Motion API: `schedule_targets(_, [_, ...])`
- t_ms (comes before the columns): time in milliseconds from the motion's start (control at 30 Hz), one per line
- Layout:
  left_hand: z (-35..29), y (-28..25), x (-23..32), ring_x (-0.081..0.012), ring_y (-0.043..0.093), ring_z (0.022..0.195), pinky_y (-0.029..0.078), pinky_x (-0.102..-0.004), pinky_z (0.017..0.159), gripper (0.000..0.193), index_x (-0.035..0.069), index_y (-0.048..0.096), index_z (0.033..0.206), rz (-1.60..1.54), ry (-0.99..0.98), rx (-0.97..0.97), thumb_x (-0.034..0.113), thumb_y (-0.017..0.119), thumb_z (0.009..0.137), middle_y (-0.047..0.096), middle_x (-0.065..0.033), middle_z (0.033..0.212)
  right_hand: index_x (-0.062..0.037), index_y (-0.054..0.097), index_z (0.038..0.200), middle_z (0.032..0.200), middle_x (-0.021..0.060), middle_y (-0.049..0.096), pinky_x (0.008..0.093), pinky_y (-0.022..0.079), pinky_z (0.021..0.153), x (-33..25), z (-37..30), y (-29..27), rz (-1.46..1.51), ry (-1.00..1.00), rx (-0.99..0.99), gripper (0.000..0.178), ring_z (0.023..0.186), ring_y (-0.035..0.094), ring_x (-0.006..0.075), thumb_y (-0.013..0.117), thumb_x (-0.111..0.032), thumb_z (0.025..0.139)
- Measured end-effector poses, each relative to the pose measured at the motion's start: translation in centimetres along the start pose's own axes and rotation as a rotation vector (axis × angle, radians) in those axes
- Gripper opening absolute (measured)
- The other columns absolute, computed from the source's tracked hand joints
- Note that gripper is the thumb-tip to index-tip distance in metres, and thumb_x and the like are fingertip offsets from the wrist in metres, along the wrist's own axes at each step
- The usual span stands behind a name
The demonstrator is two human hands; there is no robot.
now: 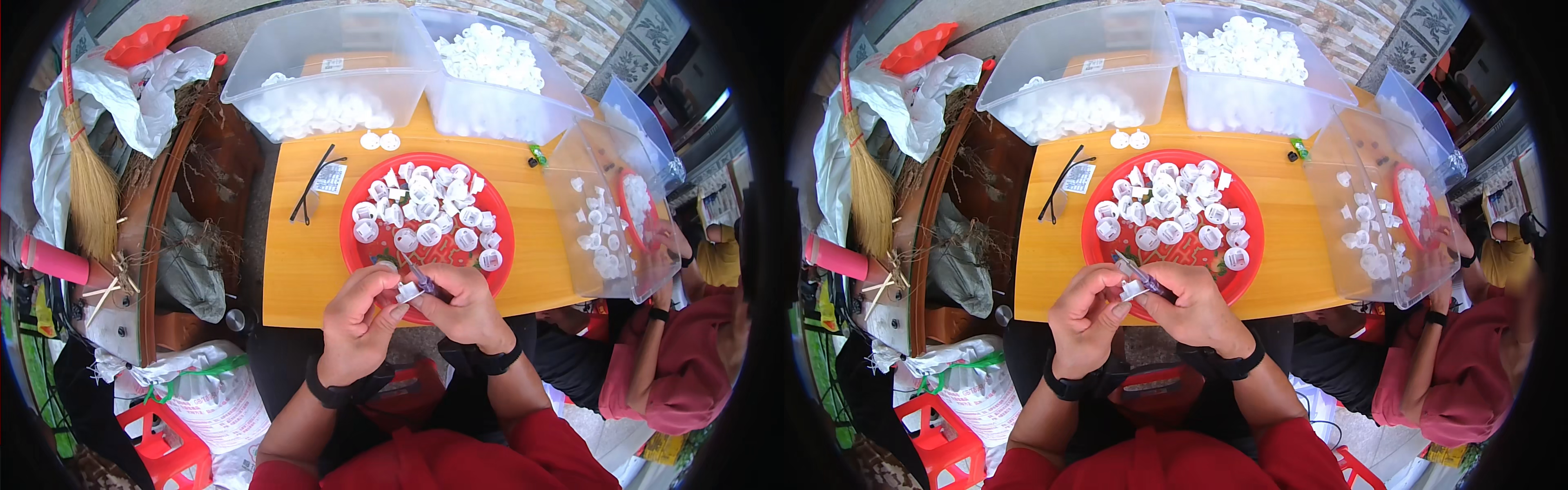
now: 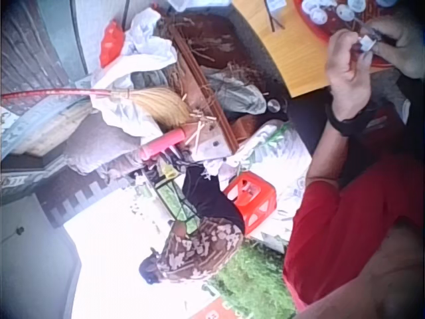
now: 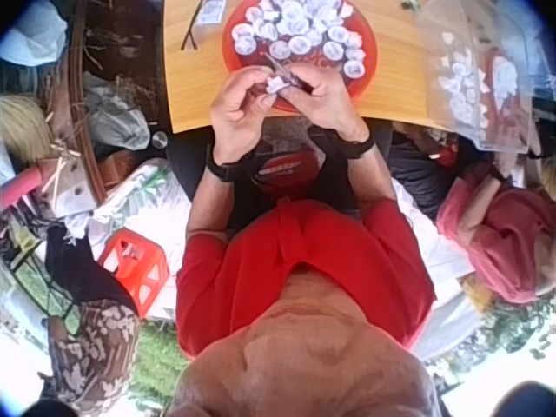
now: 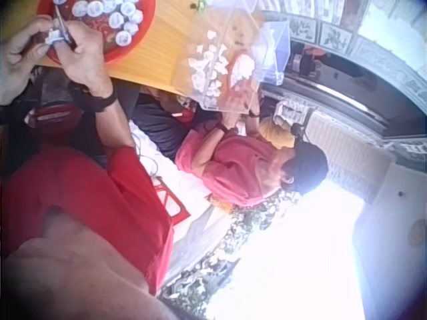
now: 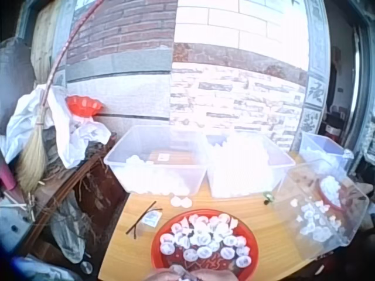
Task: Assembling small white plastic components by fitting them together at a workshop table.
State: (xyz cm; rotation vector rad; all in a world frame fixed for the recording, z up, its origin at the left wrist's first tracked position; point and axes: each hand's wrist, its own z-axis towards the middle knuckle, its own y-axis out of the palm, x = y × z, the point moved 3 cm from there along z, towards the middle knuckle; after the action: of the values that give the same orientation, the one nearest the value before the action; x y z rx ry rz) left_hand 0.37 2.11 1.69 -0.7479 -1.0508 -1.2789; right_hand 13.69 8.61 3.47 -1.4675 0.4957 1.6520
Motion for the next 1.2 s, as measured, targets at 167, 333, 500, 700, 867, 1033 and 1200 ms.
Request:
schedule_targets(167, [0.0, 0.1, -0.1, -0.0126, 0.051, 0.085, 0.043, -0.0240, 0.075, 0.028, -0.003, 0.053, 0.105, 0.025, -0.020, -0.026, -0.006, 0.060, 0.078, 0.052, -0.0106, 0.106, 0.0008, 0.060, 0.092, 0.071, 0.0052, 0.059, 0.0232, 0.040, 0.054, -0.2, 0.1, -0.4, -0.020, 0.021, -0.018, 0.017, 0.061, 0.051, 0.0075, 0.061, 0.002, 0.075])
schedule_targets(333, [0.2, 0.2, -0.8, -0.0124, 0.052, 0.085, 0.043, -0.0245, 0.074, 0.028, -0.003, 0.055, 0.104, -0.174, -0.060, -0.040, -0.007, 0.061, 0.078, 0.054, -0.0110, 0.105, 0.0010, 0.059, 0.086, 0.067, 0.0101, 0.056, 0.0285, 0.041, 0.052, -0.1, 0.3, -1.1, -0.116, 0.101, -0.068, 0.013, 0.057, 0.052, 0.0143, 0.059, 0.003, 0.073])
schedule_targets(500, [0.4, -0.2, -1.0, -0.0133, 0.056, 0.084, 0.047, -0.0247, 0.073, 0.025, -0.004, 0.057, 0.101, -0.015, 0.007, -0.164, -0.008, 0.062, 0.077, 0.059, -0.0113, 0.100, 0.0010, 0.058, 0.086, 0.068, 0.0111, 0.057, 0.0302, 0.041, 0.054, 0.2, 0.1, -0.8, -0.135, 0.061, -0.064, 0.012, 0.059, 0.054, 0.0162, 0.059, 0.000, 0.074])
schedule_targets(700, [-0.2, -0.3, -2.3, -0.0177, 0.061, 0.087, 0.051, -0.0284, 0.076, 0.022, -0.005, 0.058, 0.102, -0.393, -0.291, 0.166, -0.008, 0.056, 0.081, 0.062, -0.0142, 0.099, 0.0013, 0.059, 0.092, 0.071, 0.0103, 0.058, 0.0272, 0.043, 0.057, 0.3, 0.2, 0.2, -0.020, 0.079, 0.073, 0.015, 0.063, 0.054, 0.0122, 0.061, -0.002, 0.077])
schedule_targets(867, [-0.1, -0.5, -2.0, -0.0189, 0.061, 0.087, 0.052, -0.0295, 0.074, 0.024, -0.006, 0.056, 0.105, -0.441, -0.379, 0.122, -0.007, 0.055, 0.082, 0.062, -0.0145, 0.099, 0.0001, 0.058, 0.086, 0.064, -0.0022, 0.050, 0.0197, 0.033, 0.048, 0.5, 0.2, -0.4, 0.010, 0.105, 0.113, 0.009, 0.056, 0.042, 0.0019, 0.061, 0.002, 0.077])
schedule_targets(1033, [0.2, -0.7, -1.7, -0.0184, 0.061, 0.086, 0.053, -0.0297, 0.072, 0.023, -0.005, 0.057, 0.104, -0.365, -0.436, 0.024, -0.005, 0.057, 0.081, 0.062, -0.0149, 0.098, 0.0005, 0.058, 0.085, 0.064, -0.0005, 0.051, 0.0210, 0.035, 0.050, 0.4, 0.2, -1.1, -0.024, 0.043, 0.021, 0.010, 0.058, 0.044, 0.0035, 0.060, 0.003, 0.076])
schedule_targets(1200, [-0.1, -0.7, -1.7, -0.0143, 0.061, 0.083, 0.052, -0.0247, 0.072, 0.026, -0.005, 0.057, 0.103, -0.300, -0.399, -0.041, -0.007, 0.063, 0.077, 0.062, -0.0123, 0.094, 0.0009, 0.058, 0.084, 0.065, 0.0029, 0.053, 0.0235, 0.038, 0.053, -0.2, 0.2, -1.3, -0.051, 0.016, -0.039, 0.012, 0.059, 0.048, 0.0073, 0.057, 0.006, 0.073])
